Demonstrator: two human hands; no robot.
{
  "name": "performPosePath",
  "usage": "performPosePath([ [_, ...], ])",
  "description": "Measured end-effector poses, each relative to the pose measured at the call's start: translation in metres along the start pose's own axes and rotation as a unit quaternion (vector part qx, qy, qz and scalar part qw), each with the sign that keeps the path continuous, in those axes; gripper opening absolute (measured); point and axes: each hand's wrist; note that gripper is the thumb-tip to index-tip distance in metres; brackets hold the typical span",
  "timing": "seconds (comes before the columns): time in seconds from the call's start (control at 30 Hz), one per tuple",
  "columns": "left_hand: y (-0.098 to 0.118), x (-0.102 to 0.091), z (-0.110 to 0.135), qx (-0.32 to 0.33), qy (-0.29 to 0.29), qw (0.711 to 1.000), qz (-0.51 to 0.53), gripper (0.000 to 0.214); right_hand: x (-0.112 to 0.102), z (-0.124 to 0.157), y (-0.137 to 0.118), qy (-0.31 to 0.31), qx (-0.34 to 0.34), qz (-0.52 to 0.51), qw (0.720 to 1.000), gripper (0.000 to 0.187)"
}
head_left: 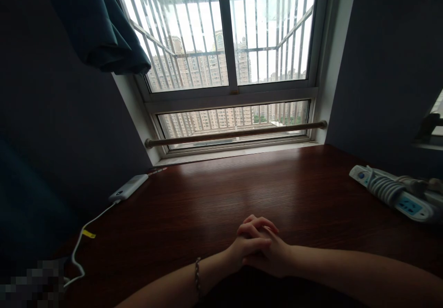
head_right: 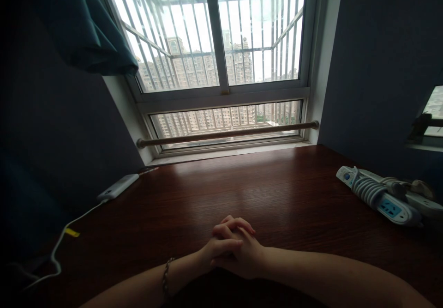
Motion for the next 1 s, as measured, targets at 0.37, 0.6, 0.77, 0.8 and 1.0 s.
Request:
performPosePath([
  [0.37, 0.0024, 0.0018, 0.0021, -0.013, 0.009, 1.0, 0.0, 0.03, -0.0012, -0.001, -0.002, -0.011, 0.014, 0.005, 1.0, 0.052],
  [0.6, -0.0028, -0.0017, -0.0009, 0.027, -0.015, 0.999, 0.027, 0.034, -0.0004, -0.0008, -0.0019, -0.011, 0.011, 0.002, 1.0, 0.052],
  [0.77, -0.0044, -0.0023, 0.0005, 0.016, -0.023, 0.999, 0.045, 0.033, -0.0003, -0.0013, -0.0014, -0.008, 0.006, 0.001, 1.0, 0.053],
  [0.8, -0.0042, -0.0022, 0.0007, 0.014, -0.024, 0.999, 0.045, 0.033, -0.0007, -0.0015, -0.0017, -0.008, 0.006, 0.0, 1.0, 0.052],
  [1.0, 0.0024, 0.0005, 0.0002, 0.007, -0.02, 0.999, 0.041, 0.034, -0.0032, -0.0011, -0.0031, -0.004, 0.001, -0.003, 1.0, 0.052],
])
Point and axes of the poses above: each hand's wrist, its own z-axis away from the middle knuckle, its own x-axis out of the palm, y = z × x, and after that the axes turned 4 degrees about -x, right-handed
